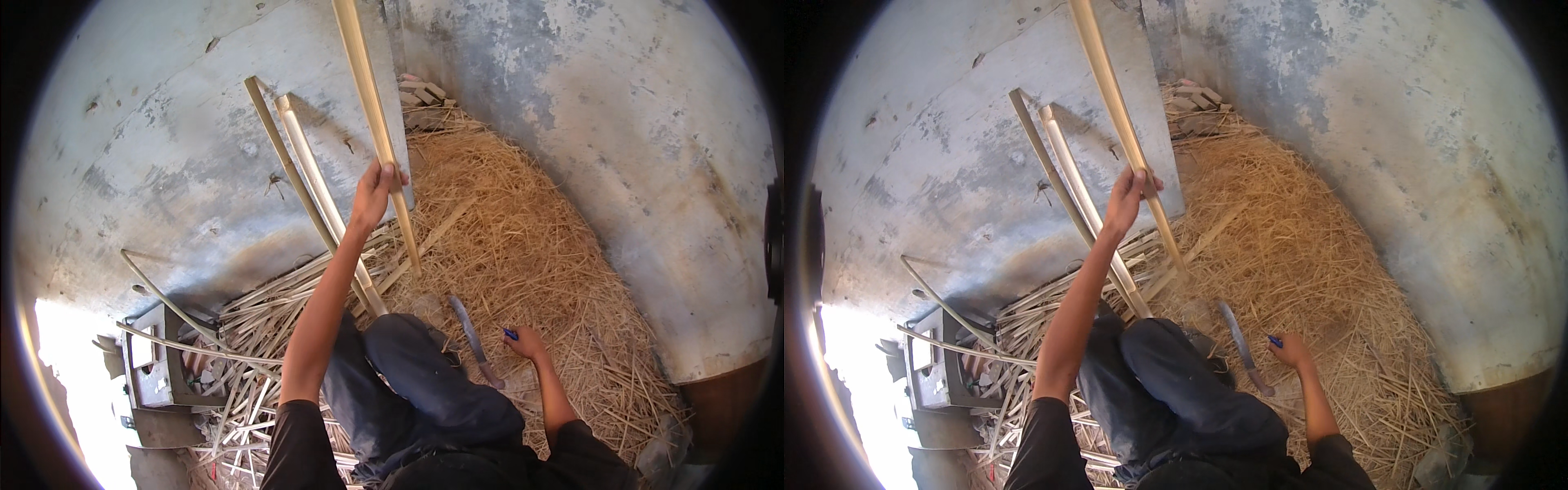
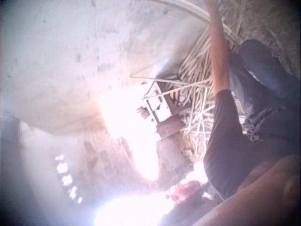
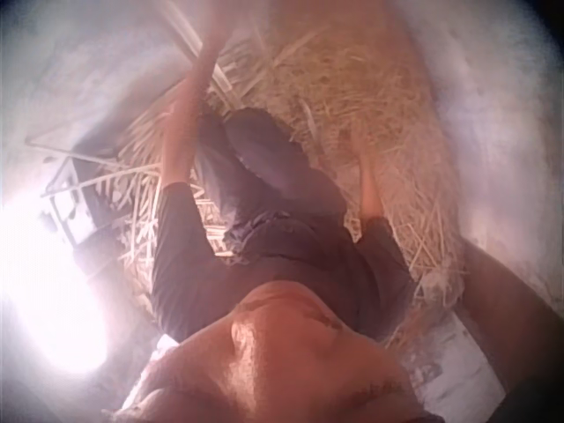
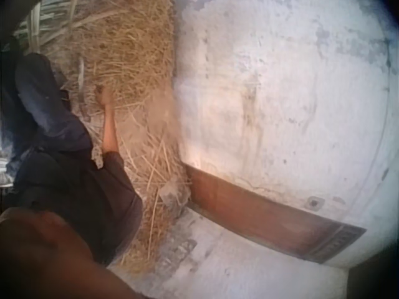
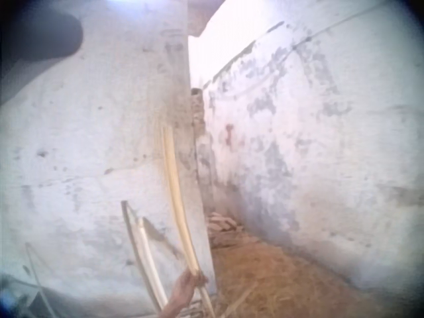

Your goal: The person sits on a straw-covered floor and uses a knife to shave thin strips from long bamboo poles. They hold the bamboo against their leg and repeatedly scrape the blade along the surface to remove the outer layer, creating a pile of shavings.

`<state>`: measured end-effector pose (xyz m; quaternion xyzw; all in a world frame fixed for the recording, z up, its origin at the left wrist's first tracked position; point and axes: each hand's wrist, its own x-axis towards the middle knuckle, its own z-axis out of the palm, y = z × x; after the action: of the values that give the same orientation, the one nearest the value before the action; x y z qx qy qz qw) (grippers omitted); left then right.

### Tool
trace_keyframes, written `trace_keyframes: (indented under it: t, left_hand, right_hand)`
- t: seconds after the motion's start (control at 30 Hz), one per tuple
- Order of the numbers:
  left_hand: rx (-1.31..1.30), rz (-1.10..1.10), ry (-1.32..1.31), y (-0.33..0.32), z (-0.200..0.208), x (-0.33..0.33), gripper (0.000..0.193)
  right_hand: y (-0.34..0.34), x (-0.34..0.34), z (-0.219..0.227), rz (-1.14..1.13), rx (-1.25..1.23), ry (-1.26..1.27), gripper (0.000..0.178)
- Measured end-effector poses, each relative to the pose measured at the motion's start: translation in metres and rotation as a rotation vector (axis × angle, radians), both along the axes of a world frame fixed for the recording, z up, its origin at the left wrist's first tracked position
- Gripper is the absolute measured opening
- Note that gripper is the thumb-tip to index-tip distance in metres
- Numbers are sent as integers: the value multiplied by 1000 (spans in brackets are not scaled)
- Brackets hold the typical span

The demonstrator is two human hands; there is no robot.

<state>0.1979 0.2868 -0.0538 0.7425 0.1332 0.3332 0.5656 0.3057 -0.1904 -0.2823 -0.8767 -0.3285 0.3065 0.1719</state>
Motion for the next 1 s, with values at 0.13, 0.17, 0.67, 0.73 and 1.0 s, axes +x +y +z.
trace_keyframes:
  t: [0.13, 0.17, 0.67, 0.73, 1.0]
  left_hand:
    - [-16, 68, 42, 17, -74, 5, 35]
    - [-21, 75, 32, 14, -82, 8, 34]
    - [-17, 203, 107, 61, -129, 0, 26]
    - [124, 286, 241, 72, -129, 0, 27]
    - [341, 467, 407, 124, -131, 0, 38]
  right_hand:
    - [-11, -9, -12, 1, -58, 20, 50]
    - [-16, -10, -14, -10, -79, 37, 50]
    - [-18, -31, -52, 52, -93, 59, 51]
    - [-15, -33, -54, 45, -132, 85, 50]
    - [-9, -42, -55, 99, -172, 74, 50]
